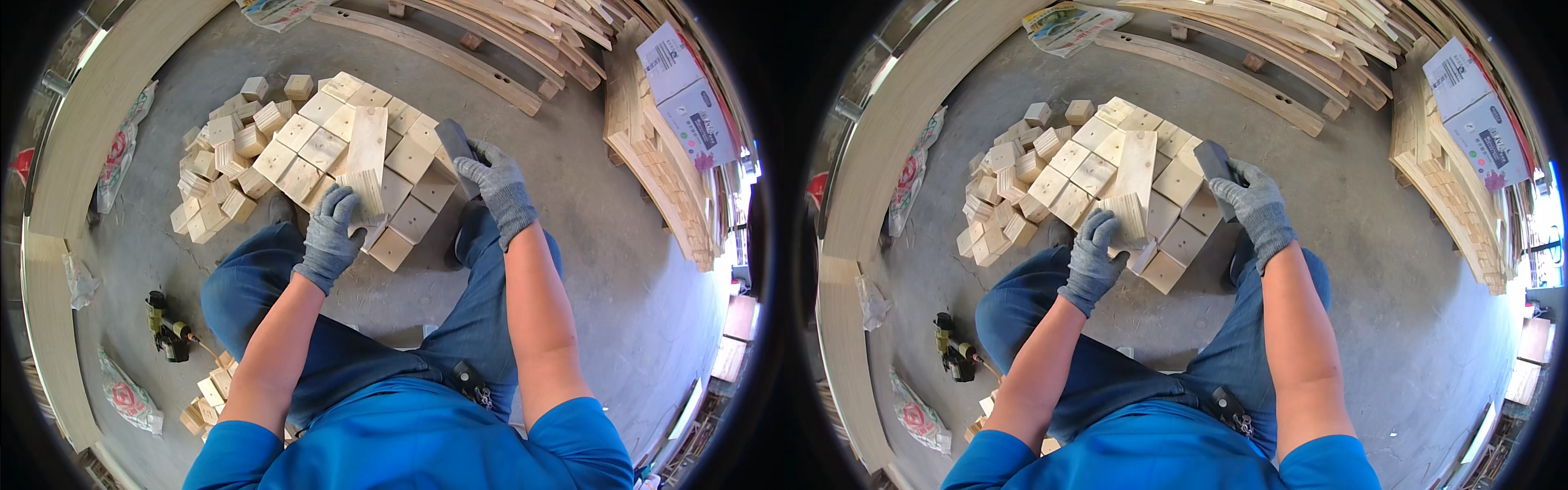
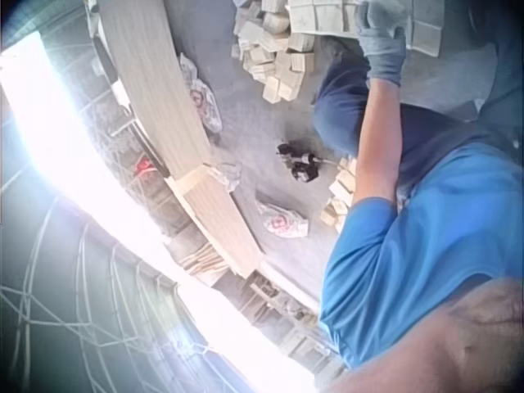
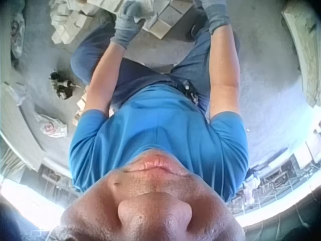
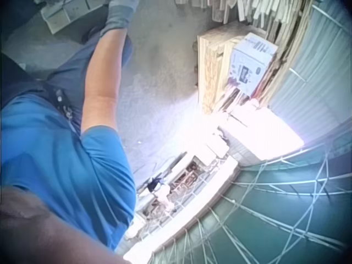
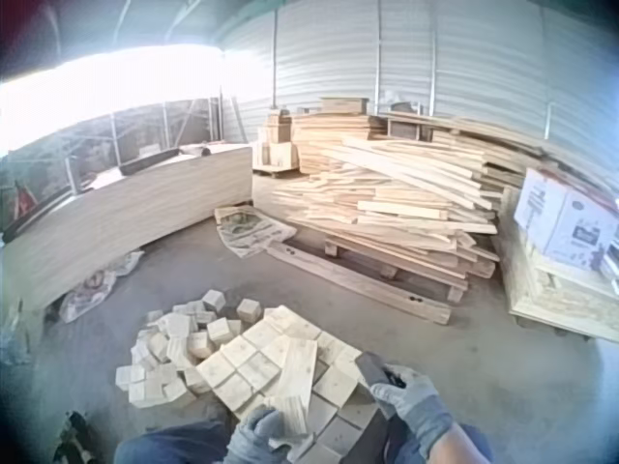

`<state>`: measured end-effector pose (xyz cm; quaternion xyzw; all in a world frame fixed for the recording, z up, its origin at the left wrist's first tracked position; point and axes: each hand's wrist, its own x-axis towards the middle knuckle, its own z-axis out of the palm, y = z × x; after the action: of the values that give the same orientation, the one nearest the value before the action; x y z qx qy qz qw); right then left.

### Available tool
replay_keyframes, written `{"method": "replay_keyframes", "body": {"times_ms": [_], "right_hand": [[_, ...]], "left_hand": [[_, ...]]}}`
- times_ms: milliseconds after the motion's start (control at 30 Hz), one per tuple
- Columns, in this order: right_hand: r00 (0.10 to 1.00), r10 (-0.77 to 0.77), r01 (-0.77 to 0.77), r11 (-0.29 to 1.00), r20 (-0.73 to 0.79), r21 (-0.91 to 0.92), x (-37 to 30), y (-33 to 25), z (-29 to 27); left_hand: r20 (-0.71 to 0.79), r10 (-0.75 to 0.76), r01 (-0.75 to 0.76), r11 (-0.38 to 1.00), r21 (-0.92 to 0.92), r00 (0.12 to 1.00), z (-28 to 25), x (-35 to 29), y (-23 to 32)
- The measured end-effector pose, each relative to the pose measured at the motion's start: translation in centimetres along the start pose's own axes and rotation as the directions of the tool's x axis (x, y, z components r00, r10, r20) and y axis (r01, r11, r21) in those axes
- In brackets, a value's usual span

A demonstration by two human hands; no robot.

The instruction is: The person sits on a low stool and sands small wooden blocks using a sanding block. They pick up blocks from a pile, sand the edges and faces, and place them back into the pile.

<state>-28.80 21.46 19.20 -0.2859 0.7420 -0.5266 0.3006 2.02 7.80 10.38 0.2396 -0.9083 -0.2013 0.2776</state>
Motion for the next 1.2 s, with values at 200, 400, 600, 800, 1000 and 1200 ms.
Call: {"method": "replay_keyframes", "body": {"times_ms": [200,400,600,800,1000,1200], "right_hand": [[1.0,-0.013,0.013,1.0,-0.009,0.012,0.4,1.3,-1.1],[0.999,-0.025,0.025,0.999,-0.027,-0.026,0.5,1.8,-1.9],[0.998,-0.03,0.028,0.999,-0.059,-0.029,0.0,1.8,-3.2],[0.998,-0.007,0.006,1.0,-0.066,-0.021,-0.8,0.9,-4.6],[0.996,-0.016,0.016,1.0,-0.087,-0.006,-1.3,0.9,-5.6],[0.995,-0.049,0.052,0.998,-0.083,0.041,-1.4,0.8,-6.3]], "left_hand": [[-0.026,-0.244,0.239,0.964,-0.112,0.97,-1.0,-0.2,-1.3],[0.142,-0.368,0.381,0.921,-0.08,0.919,-0.3,-0.8,-3.4],[0.277,-0.432,0.508,0.795,-0.333,0.858,0.7,0.4,-5.1],[0.379,-0.383,0.508,0.798,-0.323,0.842,1.1,1.2,-6.0],[0.407,-0.367,0.515,0.78,-0.355,0.837,1.1,2.3,-5.5],[0.297,-0.34,0.416,0.876,-0.245,0.892,0.3,3.7,-2.5]]}}
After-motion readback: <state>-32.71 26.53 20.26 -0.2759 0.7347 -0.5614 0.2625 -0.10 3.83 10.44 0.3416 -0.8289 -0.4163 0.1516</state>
